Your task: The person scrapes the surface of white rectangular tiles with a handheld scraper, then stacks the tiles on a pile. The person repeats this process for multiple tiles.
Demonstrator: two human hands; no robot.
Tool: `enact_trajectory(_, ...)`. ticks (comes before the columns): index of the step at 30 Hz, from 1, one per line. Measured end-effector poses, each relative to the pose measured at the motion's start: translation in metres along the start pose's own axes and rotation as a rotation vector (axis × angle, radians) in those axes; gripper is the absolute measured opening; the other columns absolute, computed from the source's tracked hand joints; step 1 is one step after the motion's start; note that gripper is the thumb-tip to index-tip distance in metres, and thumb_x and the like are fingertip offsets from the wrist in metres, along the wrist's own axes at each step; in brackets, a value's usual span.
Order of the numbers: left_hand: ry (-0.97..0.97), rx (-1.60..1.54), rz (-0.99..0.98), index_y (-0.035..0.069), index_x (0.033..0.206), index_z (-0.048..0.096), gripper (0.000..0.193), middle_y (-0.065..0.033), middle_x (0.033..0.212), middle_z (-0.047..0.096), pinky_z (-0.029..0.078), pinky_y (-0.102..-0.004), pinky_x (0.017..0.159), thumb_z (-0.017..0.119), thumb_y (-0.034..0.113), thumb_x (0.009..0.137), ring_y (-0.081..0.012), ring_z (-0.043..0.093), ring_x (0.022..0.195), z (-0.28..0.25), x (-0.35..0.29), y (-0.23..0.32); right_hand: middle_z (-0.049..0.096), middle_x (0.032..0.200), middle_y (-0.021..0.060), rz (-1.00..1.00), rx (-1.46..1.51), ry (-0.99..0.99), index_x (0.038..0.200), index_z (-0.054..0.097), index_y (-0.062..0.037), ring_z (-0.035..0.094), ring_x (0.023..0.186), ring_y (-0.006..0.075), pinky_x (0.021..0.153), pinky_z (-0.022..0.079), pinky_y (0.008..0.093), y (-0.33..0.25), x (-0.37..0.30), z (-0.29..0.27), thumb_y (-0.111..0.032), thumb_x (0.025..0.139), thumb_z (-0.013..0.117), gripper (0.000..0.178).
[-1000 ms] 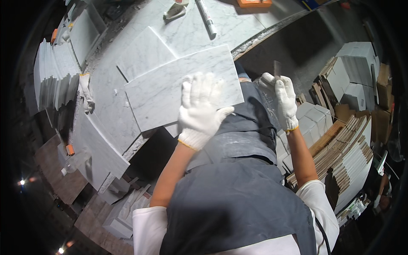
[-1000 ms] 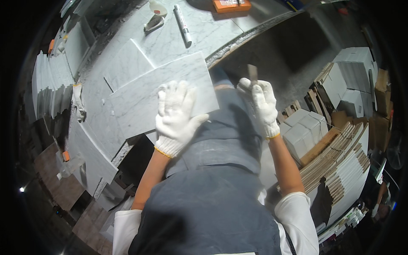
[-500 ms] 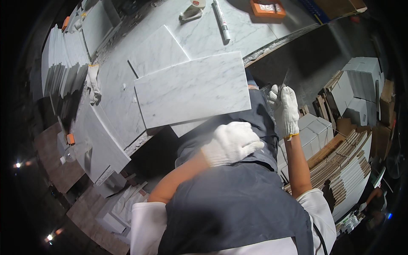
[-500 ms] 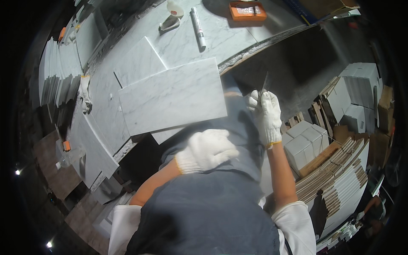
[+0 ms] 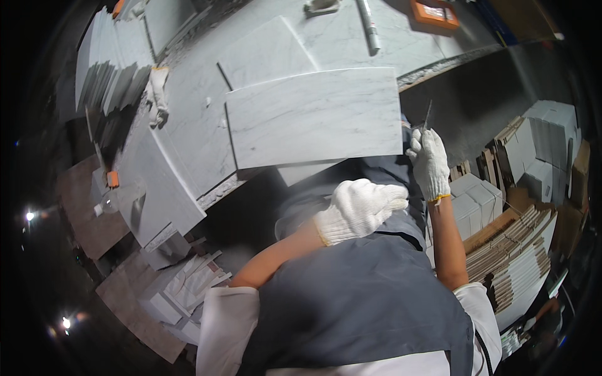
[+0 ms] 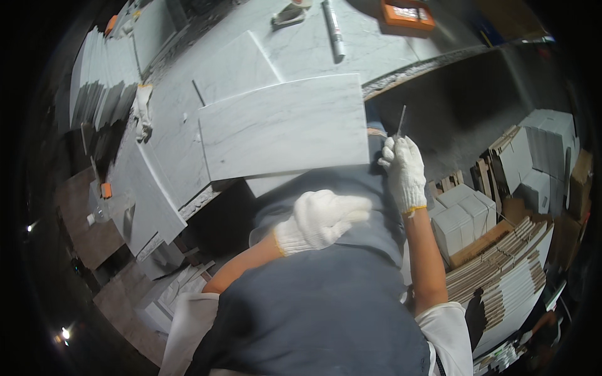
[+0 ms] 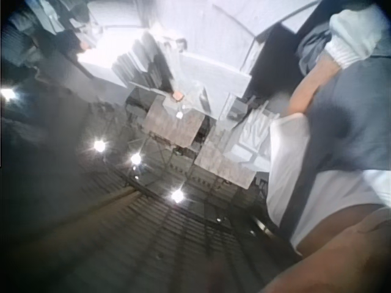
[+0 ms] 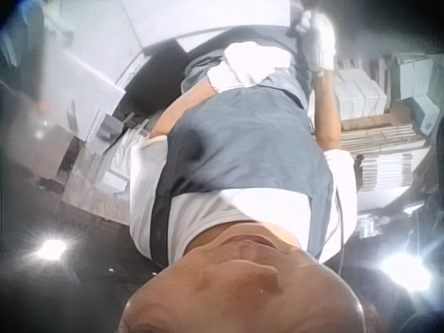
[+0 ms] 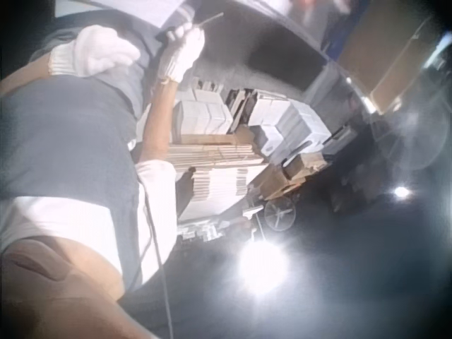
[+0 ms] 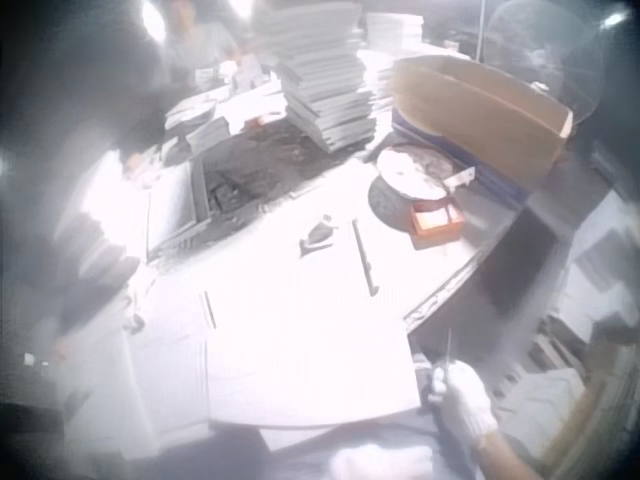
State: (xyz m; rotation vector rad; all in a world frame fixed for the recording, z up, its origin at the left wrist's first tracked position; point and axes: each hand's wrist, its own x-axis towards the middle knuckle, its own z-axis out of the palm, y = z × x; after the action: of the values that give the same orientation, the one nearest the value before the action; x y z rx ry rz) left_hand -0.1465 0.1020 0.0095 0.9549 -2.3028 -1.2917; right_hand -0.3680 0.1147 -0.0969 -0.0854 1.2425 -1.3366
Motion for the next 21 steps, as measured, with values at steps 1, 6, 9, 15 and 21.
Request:
enact_trajectory(1, 0.033, 0.053, -0.020, 0.016, 0.113, 0.074, 0.024, -0.0032, 0.085, 0.073, 0.053, -0.0378, 0.066, 0.069, 0.024, 0.091, -0.0278, 0.066, 0.070, 0.001, -0.001, 0.001, 0.058, 0.088, -0.0015, 0.008, 0.027, -0.013, 0.108, 0.058, -0.0075, 0.055, 0.074, 0.0071, 0.065, 0.049, 0.0231, 0.003, 0.003, 0.000, -0.022, 0.108, 0.054, 0.015)
enact_trajectory(6, 0.196, 0.210, 0.032, 0.017, 0.125, 0.069, 0.033, -0.0006, 0.074, 0.067, 0.054, -0.0332, 0.061, 0.069, 0.028, 0.094, -0.0216, 0.066, 0.070, -0.002, -0.004, -0.002, 0.059, 0.093, 0.0003, 0.011, -0.024, 0.016, 0.110, 0.058, -0.0075, 0.056, 0.079, 0.0085, 0.068, 0.049, 0.0247, 0.006, 0.009, -0.002, -0.024, 0.107, 0.057, 0.016)
enact_trajectory(9, 0.196, 0.151, 0.025, 0.017, 0.126, 0.070, 0.033, -0.0030, 0.078, 0.069, 0.054, -0.0358, 0.065, 0.068, 0.026, 0.094, -0.0247, 0.067, 0.072, -0.005, -0.008, -0.003, 0.063, 0.101, 0.0032, 0.028, 0.001, 0.000, 0.113, 0.058, -0.0067, 0.059, 0.084, 0.0114, 0.073, 0.051, 0.0291, 0.003, 0.005, 0.001, -0.025, 0.107, 0.057, 0.020)
enact_trajectory(15, 0.037, -0.178, -0.098, 0.011, 0.124, 0.072, 0.031, -0.0108, 0.096, 0.075, 0.056, -0.0386, 0.074, 0.067, 0.024, 0.096, -0.0308, 0.070, 0.079, -0.013, -0.018, -0.004, 0.068, 0.120, 0.0123, 0.071, 0.117, -0.156, 0.114, 0.060, -0.0085, 0.065, 0.092, 0.0200, 0.079, 0.055, 0.0393, -0.012, -0.002, 0.013, -0.026, 0.110, 0.050, 0.021)
enact_trajectory(21, 0.093, -0.613, -0.414, 0.004, 0.124, 0.069, 0.035, -0.0100, 0.101, 0.076, 0.055, -0.0319, 0.085, 0.066, 0.030, 0.101, -0.0199, 0.073, 0.093, -0.022, -0.029, -0.009, 0.060, 0.097, 0.0029, -0.440, -1.284, -0.407, 0.111, 0.060, -0.0057, 0.059, 0.083, 0.0181, 0.072, 0.051, 0.0310, -0.028, 0.002, 0.039, -0.018, 0.109, 0.049, 0.017)
